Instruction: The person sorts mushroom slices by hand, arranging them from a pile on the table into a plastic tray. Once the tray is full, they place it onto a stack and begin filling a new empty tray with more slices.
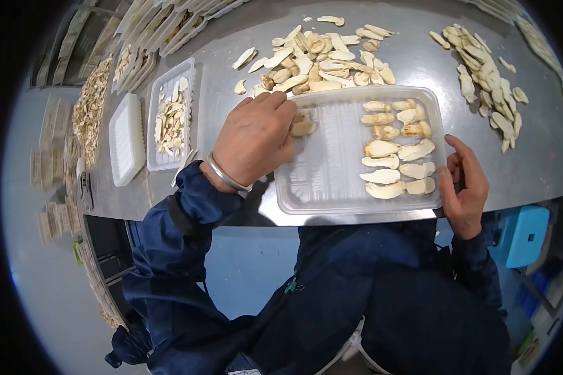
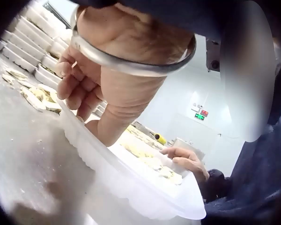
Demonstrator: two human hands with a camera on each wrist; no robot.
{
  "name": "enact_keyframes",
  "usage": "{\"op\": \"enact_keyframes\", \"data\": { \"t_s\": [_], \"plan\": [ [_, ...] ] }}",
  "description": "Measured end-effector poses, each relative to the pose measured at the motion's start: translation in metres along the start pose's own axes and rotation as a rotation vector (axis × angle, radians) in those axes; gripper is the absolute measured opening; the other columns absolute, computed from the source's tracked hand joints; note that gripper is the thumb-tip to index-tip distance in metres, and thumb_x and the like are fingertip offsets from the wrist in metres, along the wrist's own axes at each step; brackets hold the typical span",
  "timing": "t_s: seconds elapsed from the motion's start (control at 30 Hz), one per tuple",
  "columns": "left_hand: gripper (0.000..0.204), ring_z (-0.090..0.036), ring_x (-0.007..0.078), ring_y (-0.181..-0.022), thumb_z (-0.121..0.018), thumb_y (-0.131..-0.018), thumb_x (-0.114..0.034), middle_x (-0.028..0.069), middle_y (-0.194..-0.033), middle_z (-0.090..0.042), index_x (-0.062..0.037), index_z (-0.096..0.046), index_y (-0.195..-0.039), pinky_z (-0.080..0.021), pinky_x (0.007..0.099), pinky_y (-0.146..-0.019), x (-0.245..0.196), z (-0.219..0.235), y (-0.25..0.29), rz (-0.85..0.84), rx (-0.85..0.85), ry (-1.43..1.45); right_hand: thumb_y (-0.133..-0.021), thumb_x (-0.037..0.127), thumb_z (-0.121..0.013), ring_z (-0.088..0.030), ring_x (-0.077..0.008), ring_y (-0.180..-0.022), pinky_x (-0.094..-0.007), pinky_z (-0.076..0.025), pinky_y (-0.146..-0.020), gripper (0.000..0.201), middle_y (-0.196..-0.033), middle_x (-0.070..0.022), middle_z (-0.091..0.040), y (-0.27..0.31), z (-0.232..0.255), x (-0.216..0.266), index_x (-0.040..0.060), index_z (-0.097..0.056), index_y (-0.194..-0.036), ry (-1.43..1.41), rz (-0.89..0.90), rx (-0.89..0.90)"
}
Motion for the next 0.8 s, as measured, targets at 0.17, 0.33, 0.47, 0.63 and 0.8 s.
{"op": "enact_keyframes", "data": {
  "t_s": [0.17,0.33,0.47,0.63,0.8],
  "plan": [
    [0.026,-0.055,0.0243,-0.070,-0.071,-0.069,-0.003,0.0092,-0.079,-0.054,-0.0027,-0.059,-0.093,-0.046,0.0341,-0.065,0.011,0.019,-0.001,0.028,0.039,0.204,-0.076,0.001,-0.062,-0.043,-0.0129,-0.062,-0.0265,-0.035,-0.055,0.044,-0.073,-0.0055,-0.050,0.000,0.001,-0.001,-0.0027,-0.058,-0.120,-0.002,-0.009,0.002],
    [0.018,-0.054,0.0154,-0.065,-0.070,-0.078,-0.009,0.0076,-0.077,-0.061,0.0001,-0.068,-0.092,-0.044,0.0288,-0.061,0.079,0.024,-0.022,0.242,-0.110,0.206,-0.076,0.001,-0.062,-0.044,-0.0128,-0.062,-0.0259,-0.035,-0.055,0.043,-0.073,-0.0053,-0.050,0.000,0.000,-0.001,-0.0029,-0.059,-0.119,0.001,-0.019,0.007],
    [0.024,-0.053,0.0151,-0.064,-0.072,-0.077,-0.017,0.0069,-0.073,-0.060,0.0001,-0.070,-0.094,-0.043,0.0289,-0.059,0.087,-0.003,-0.040,0.317,-0.035,0.205,-0.076,0.000,-0.062,-0.044,-0.0128,-0.061,-0.0257,-0.035,-0.055,0.043,-0.073,-0.0051,-0.050,0.000,0.001,-0.002,-0.0030,-0.059,-0.119,0.001,-0.016,-0.017],
    [0.025,-0.052,0.0151,-0.062,-0.072,-0.076,-0.018,0.0065,-0.071,-0.059,-0.0012,-0.070,-0.095,-0.043,0.0285,-0.058,0.092,-0.016,-0.041,0.337,-0.027,0.217,-0.076,0.000,-0.062,-0.044,-0.0130,-0.061,-0.0261,-0.036,-0.055,0.043,-0.073,-0.0054,-0.050,-0.001,0.001,-0.001,-0.0026,-0.059,-0.119,0.003,-0.047,0.004],
    [0.020,-0.056,0.0111,-0.069,-0.070,-0.082,-0.014,0.0047,-0.079,-0.065,-0.0001,-0.068,-0.097,-0.044,0.0256,-0.062,0.091,-0.003,-0.034,0.298,-0.069,0.331,-0.076,0.000,-0.062,-0.044,-0.0128,-0.061,-0.0260,-0.036,-0.055,0.044,-0.073,-0.0051,-0.050,0.000,0.001,-0.001,-0.0017,-0.059,-0.119,0.006,-0.030,-0.009]
  ]
}}
Point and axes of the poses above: each hand's wrist, its own y-axis away from the middle knuckle, its own z-axis out of the back of the hand, x = y × z, the point moved 8 cm from there along -y, towards the middle knuckle
